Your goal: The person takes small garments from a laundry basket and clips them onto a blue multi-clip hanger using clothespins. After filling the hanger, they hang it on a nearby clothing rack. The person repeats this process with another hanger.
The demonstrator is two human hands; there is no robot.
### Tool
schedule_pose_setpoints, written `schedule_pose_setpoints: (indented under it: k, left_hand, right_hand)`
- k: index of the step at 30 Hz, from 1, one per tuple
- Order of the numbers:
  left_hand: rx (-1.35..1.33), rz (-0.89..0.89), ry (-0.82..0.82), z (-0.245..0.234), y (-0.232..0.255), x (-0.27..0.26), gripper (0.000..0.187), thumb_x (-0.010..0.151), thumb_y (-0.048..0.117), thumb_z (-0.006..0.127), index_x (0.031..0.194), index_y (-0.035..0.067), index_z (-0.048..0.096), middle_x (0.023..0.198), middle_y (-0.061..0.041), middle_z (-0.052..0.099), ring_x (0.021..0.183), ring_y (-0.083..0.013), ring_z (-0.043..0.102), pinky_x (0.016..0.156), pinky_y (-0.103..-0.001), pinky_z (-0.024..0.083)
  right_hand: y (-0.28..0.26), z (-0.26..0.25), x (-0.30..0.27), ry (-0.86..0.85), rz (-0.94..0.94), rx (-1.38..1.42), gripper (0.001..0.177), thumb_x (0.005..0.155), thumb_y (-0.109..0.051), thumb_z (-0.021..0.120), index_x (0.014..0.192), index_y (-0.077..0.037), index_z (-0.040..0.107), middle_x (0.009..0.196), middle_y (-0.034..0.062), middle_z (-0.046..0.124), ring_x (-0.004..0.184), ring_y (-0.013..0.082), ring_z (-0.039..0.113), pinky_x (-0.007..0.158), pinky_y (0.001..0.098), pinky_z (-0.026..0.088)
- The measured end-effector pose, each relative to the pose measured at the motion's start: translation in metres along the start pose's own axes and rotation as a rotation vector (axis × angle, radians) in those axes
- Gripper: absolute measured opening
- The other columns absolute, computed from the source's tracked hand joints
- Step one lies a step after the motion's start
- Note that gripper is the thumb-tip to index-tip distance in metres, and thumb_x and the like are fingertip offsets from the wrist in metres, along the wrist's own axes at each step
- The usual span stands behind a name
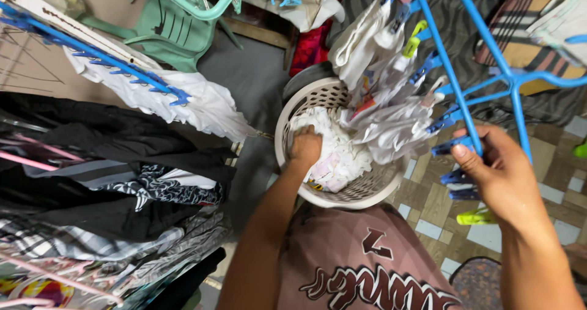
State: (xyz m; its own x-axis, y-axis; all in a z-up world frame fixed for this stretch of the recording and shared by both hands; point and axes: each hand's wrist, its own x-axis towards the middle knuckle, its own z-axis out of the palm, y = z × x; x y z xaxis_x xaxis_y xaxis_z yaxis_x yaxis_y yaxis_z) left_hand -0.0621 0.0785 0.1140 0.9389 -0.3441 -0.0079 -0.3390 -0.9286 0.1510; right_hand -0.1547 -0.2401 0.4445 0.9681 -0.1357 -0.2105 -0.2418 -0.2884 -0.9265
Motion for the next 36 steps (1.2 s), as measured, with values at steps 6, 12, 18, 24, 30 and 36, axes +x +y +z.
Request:
schedule_pose_setpoints:
  k: [6, 12, 18, 24, 30, 36]
  left_hand:
    - [-0.815, -0.215, 0.262, -0.047, 0.007, 0.046, 0.024, 0.088, 0.03, 0.076, 0.089, 0.008, 0.068, 0.08, -0.011, 0.067, 0.066, -0.0268, 0.064, 0.064, -0.04, 0.052]
    - [-1.896, -0.526, -0.021, -0.122, 0.007, 0.043, 0.028, 0.1, 0.035, 0.068, 0.093, 0.008, 0.068, 0.067, -0.001, 0.058, 0.051, -0.0145, 0.05, 0.047, -0.031, 0.035]
    - [-0.895, -0.023, 0.416, -0.202, 0.029, 0.025, 0.028, 0.108, 0.031, 0.064, 0.095, 0.006, 0.067, 0.078, 0.0, 0.064, 0.069, -0.0109, 0.062, 0.063, -0.026, 0.047]
    - [-1.696, -0.044, 0.059, -0.278, 0.053, 0.019, 0.024, 0.106, 0.023, 0.057, 0.112, 0.003, 0.068, 0.088, 0.002, 0.071, 0.071, -0.0052, 0.065, 0.054, -0.021, 0.039]
    - [-1.729, 0.204, -0.133, -0.315, 0.109, 0.018, 0.024, 0.108, 0.02, 0.058, 0.12, 0.0, 0.063, 0.099, -0.004, 0.072, 0.081, -0.009, 0.075, 0.056, -0.02, 0.041]
    - [-2.28, 0.173, -0.145, -0.334, 0.121, 0.018, 0.026, 0.113, 0.021, 0.055, 0.128, 0.001, 0.062, 0.109, -0.008, 0.073, 0.09, -0.0117, 0.068, 0.066, -0.025, 0.043]
  right_hand:
    - [-0.002, -0.008, -0.001, 0.025, 0.065, 0.003, 0.025, 0.098, -0.016, 0.071, 0.12, -0.005, 0.065, 0.085, -0.0035, 0.059, 0.072, 0.0059, 0.047, 0.06, 0.0237, 0.036]
    - [-0.003, -0.01, 0.004, 0.018, 0.041, 0.014, 0.025, 0.098, -0.017, 0.07, 0.12, -0.005, 0.065, 0.087, -0.0042, 0.061, 0.074, 0.0055, 0.05, 0.061, 0.0231, 0.04]
    - [0.0, -0.008, 0.017, -0.021, 0.03, 0.047, 0.026, 0.097, -0.017, 0.069, 0.118, -0.004, 0.063, 0.089, -0.003, 0.061, 0.076, 0.0059, 0.053, 0.062, 0.0252, 0.048]
    - [-0.004, 0.003, 0.034, -0.044, 0.02, 0.01, 0.039, 0.091, -0.013, 0.076, 0.127, -0.003, 0.063, 0.092, 0.0, 0.061, 0.079, 0.0083, 0.056, 0.069, 0.0261, 0.049]
    - [-0.011, 0.019, 0.057, -0.119, -0.068, 0.045, 0.064, 0.076, -0.01, 0.085, 0.133, -0.002, 0.059, 0.096, 0.0015, 0.064, 0.084, 0.0092, 0.061, 0.075, 0.0251, 0.052]
    - [-0.005, 0.028, 0.069, -0.174, -0.068, 0.254, 0.057, 0.082, -0.014, 0.082, 0.132, -0.001, 0.057, 0.098, 0.0025, 0.068, 0.085, 0.0097, 0.064, 0.075, 0.0243, 0.054]
